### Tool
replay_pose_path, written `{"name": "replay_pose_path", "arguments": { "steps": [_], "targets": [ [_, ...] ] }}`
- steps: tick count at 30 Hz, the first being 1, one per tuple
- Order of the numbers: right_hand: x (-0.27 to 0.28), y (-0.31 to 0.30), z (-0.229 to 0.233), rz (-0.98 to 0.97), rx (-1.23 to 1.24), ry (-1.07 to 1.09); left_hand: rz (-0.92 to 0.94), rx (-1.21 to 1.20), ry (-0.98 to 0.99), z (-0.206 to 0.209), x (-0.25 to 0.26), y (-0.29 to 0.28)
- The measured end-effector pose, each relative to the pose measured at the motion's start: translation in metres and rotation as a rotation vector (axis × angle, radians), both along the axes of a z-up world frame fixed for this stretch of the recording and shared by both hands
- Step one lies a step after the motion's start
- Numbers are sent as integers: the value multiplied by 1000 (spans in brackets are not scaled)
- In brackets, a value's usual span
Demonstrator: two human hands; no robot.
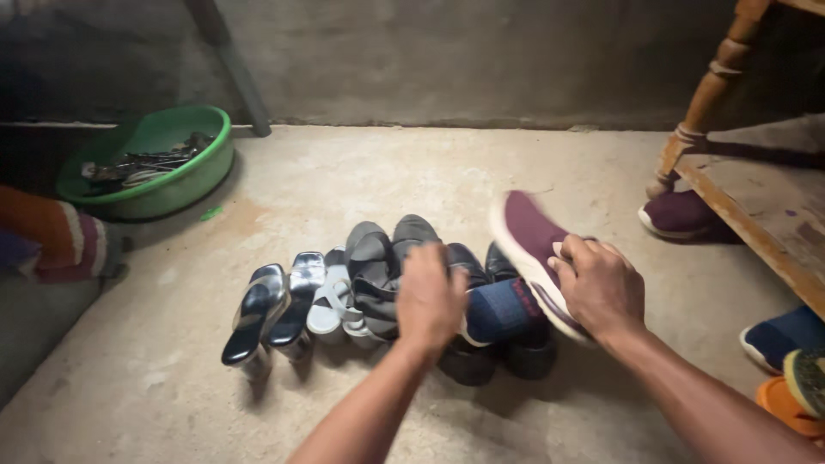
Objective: The person removes multiple pairs of shoes from a wooden shoe rack and places them on the floor. They then wipe the empty rack with a cloth and proceed to wipe several pairs of shoes on the floor.
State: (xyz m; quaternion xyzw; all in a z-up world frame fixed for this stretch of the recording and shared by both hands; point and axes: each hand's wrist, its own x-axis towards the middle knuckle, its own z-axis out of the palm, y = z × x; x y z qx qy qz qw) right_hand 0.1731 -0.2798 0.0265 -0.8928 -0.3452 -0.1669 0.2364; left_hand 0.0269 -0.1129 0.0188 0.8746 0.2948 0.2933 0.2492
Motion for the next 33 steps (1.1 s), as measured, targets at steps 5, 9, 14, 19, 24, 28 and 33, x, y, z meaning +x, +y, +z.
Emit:
{"name": "replay_pose_path", "arguments": {
  "steps": [5,9,14,19,24,28,33],
  "targets": [
    [11,-29,-4,-67,80,31,-20,-238,410,-4,25,-41],
    [24,-56,-2,-62,36,17,-10,-344,510,-22,34,-43],
    [26,-79,-13,37,12,-63,-154,-343,272,-29,35,-5],
    [21,-92,-22,79,-5,-51,-261,-391,319,-6,34,20],
    [14,-100,-27,47,-78,-60,-130,-314,264,12,40,6],
    [13,-104,-34,60,-60,-69,-171,-279,262,26,44,-3],
    [26,-86,-53,-14,-90,-73,-245,-370,222,27,47,-2]
  ]
}}
